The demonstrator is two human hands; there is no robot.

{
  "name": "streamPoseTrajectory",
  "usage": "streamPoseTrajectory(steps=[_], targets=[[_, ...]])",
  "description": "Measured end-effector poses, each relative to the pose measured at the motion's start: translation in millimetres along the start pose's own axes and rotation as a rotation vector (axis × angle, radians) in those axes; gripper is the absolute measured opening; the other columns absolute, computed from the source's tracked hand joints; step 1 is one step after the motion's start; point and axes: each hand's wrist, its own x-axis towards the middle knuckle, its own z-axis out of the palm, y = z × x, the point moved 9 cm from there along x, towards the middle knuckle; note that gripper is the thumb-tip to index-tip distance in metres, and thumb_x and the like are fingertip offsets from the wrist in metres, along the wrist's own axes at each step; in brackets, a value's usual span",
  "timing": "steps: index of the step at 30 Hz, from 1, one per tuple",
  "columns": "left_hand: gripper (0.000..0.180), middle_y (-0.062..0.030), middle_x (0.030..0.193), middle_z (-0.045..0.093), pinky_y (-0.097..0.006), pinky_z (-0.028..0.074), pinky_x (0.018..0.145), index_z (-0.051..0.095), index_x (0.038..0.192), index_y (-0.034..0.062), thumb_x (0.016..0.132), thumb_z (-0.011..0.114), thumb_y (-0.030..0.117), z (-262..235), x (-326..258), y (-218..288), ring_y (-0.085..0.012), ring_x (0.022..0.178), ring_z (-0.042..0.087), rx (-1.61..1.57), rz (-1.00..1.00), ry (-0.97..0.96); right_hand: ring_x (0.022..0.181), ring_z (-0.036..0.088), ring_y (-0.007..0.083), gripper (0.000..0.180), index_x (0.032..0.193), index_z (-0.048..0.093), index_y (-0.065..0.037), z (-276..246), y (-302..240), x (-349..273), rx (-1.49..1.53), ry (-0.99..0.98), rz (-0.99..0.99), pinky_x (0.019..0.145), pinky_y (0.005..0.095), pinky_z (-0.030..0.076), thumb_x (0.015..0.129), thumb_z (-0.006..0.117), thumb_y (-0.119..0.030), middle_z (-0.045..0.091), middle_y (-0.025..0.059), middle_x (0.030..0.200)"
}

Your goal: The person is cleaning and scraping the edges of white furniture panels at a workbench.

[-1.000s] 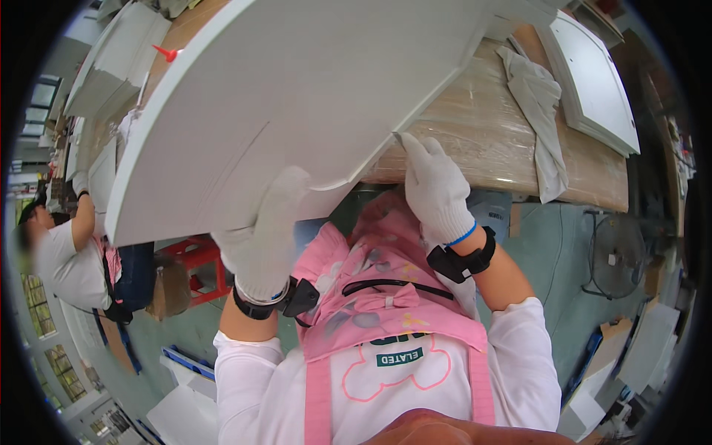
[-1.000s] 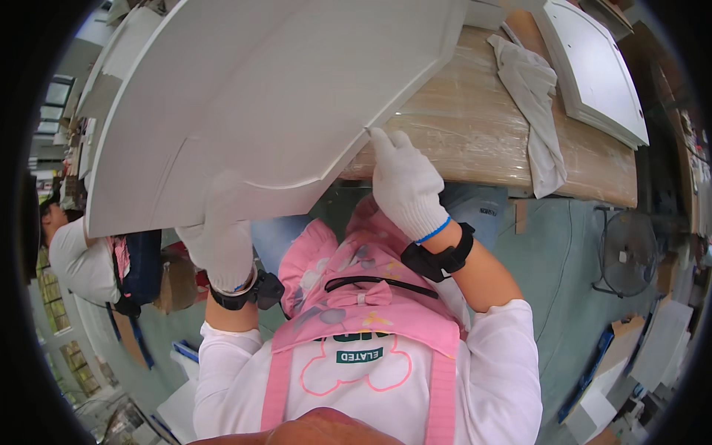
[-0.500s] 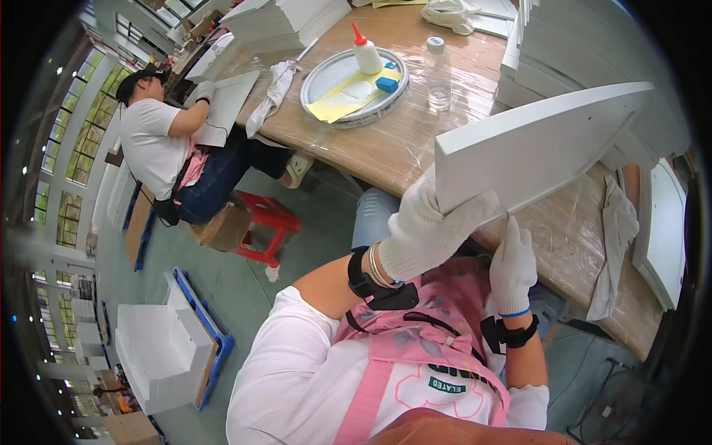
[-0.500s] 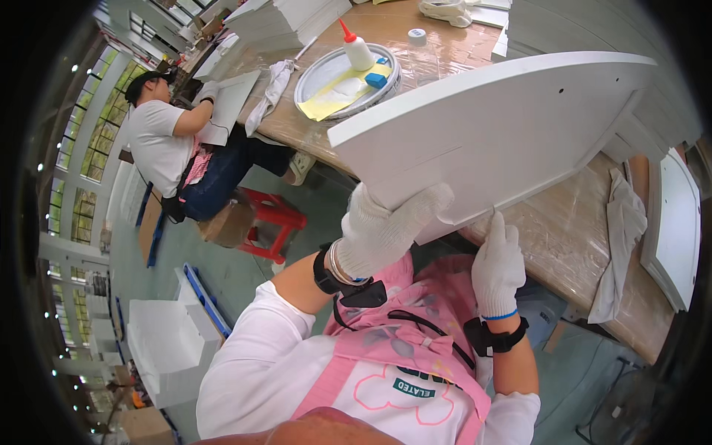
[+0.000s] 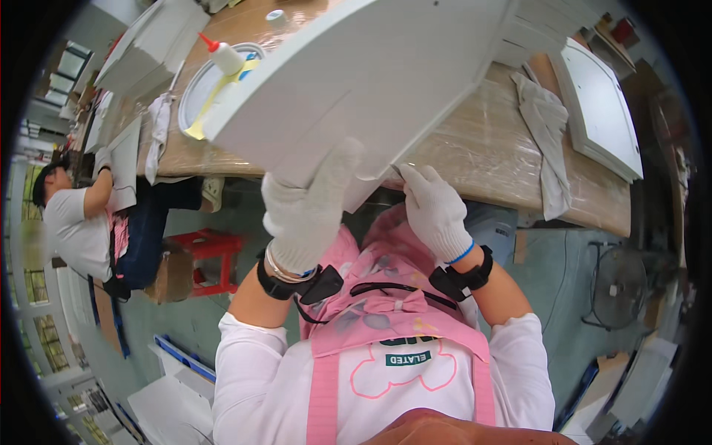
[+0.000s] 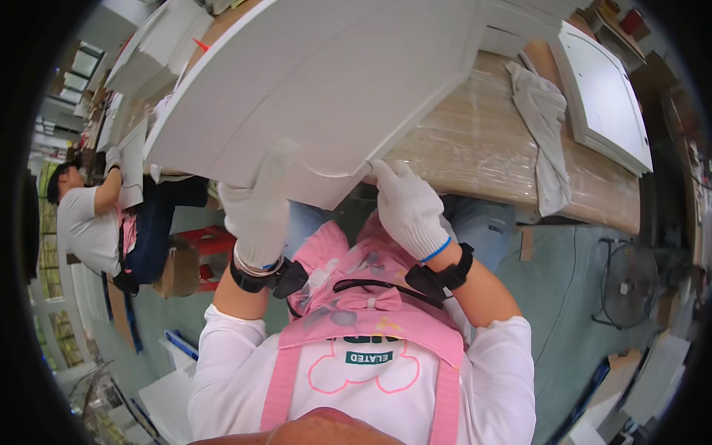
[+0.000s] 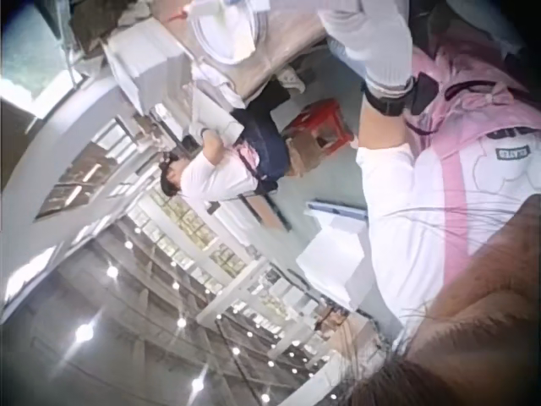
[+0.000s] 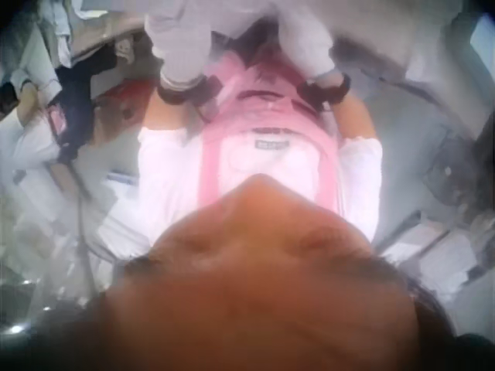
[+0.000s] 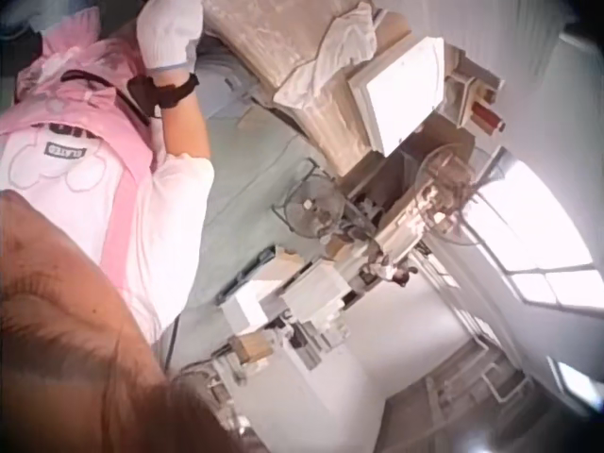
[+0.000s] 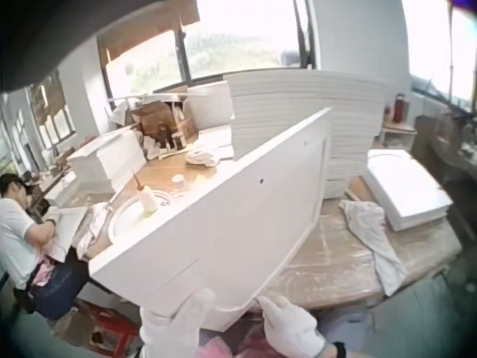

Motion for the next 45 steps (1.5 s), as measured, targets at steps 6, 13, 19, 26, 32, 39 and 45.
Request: streamPoseTrajectory(steps=[6, 13, 19, 26, 32, 39, 45], targets=[[0.016, -0.003, 0.097, 0.072, -0.025, 0.05, 0.08, 0.072, 0.107, -0.0012, 0.091, 0.071, 0.003, 0, 0, 9, -0.0091, 0.087, 0.063, 0.245, 0.136, 0.045, 0.083, 0.066, 0.0399, 0.034, 0.123, 0.055, -0.012, -10, 12, 4, -0.092, 0.068, 0.099, 0.067, 0.0505, 0.053, 0.089, 0.054, -0.008, 0.06, 0.017, 0.099], [0.017, -0.0036, 0.094, 0.072, -0.026, 0.05, 0.079, 0.072, 0.105, -0.0017, 0.09, 0.074, 0.006, -2, -3, 8, -0.0096, 0.084, 0.062, 0.281, 0.166, 0.091, 0.088, 0.065, 0.039, 0.036, 0.127, 0.059, -0.014, -13, 20, 3, -0.011, -0.003, 0.115, 0.072, 0.0494, 0.052, 0.091, 0.053, -0.011, 0.063, 0.0156, 0.106], [0.015, -0.0045, 0.094, 0.073, -0.026, 0.051, 0.08, 0.072, 0.104, -0.0023, 0.09, 0.071, 0.003, -6, -3, 4, -0.0108, 0.084, 0.064, 0.291, 0.145, 0.066, 0.092, 0.064, 0.0383, 0.036, 0.127, 0.06, -0.014, -8, 10, 3, 0.027, -0.062, 0.088, 0.076, 0.0484, 0.051, 0.092, 0.053, -0.011, 0.062, 0.0149, 0.104], [0.02, -0.0051, 0.099, 0.071, -0.025, 0.05, 0.078, 0.07, 0.108, -0.0018, 0.091, 0.072, 0.006, -9, -2, 1, -0.01, 0.086, 0.064, 0.306, 0.16, 0.081, 0.091, 0.066, 0.0358, 0.039, 0.128, 0.055, -0.013, -10, 6, 3, -0.019, -0.017, 0.076, 0.074, 0.0459, 0.053, 0.089, 0.054, -0.006, 0.061, 0.0161, 0.101], [0.017, -0.0047, 0.093, 0.073, -0.026, 0.051, 0.079, 0.073, 0.105, -0.0014, 0.089, 0.073, 0.003, -11, -3, -1, -0.0098, 0.084, 0.065, 0.237, 0.112, 0.127, 0.089, 0.065, 0.0373, 0.037, 0.127, 0.057, -0.013, -9, 9, 0, 0.033, -0.008, 0.019, 0.072, 0.049, 0.052, 0.091, 0.053, -0.009, 0.061, 0.0154, 0.101], [0.016, -0.0044, 0.092, 0.073, -0.025, 0.051, 0.078, 0.073, 0.103, -0.0018, 0.088, 0.075, 0.005, -9, -3, -1, -0.0095, 0.083, 0.065, 0.223, 0.122, 0.13, 0.087, 0.067, 0.0362, 0.038, 0.125, 0.054, -0.012, -2, -5, -2, -0.042, -0.163, 0.013, 0.071, 0.0487, 0.054, 0.087, 0.055, -0.007, 0.061, 0.0151, 0.1], [0.018, -0.0051, 0.093, 0.074, -0.025, 0.052, 0.079, 0.073, 0.104, -0.0025, 0.088, 0.075, 0.005, -10, -3, 1, -0.0098, 0.084, 0.066, 0.293, 0.149, 0.103, 0.086, 0.067, 0.0366, 0.041, 0.127, 0.054, -0.013, -2, -2, 0, -0.056, -0.147, 0.067, 0.072, 0.048, 0.055, 0.086, 0.056, -0.007, 0.061, 0.0143, 0.101]])
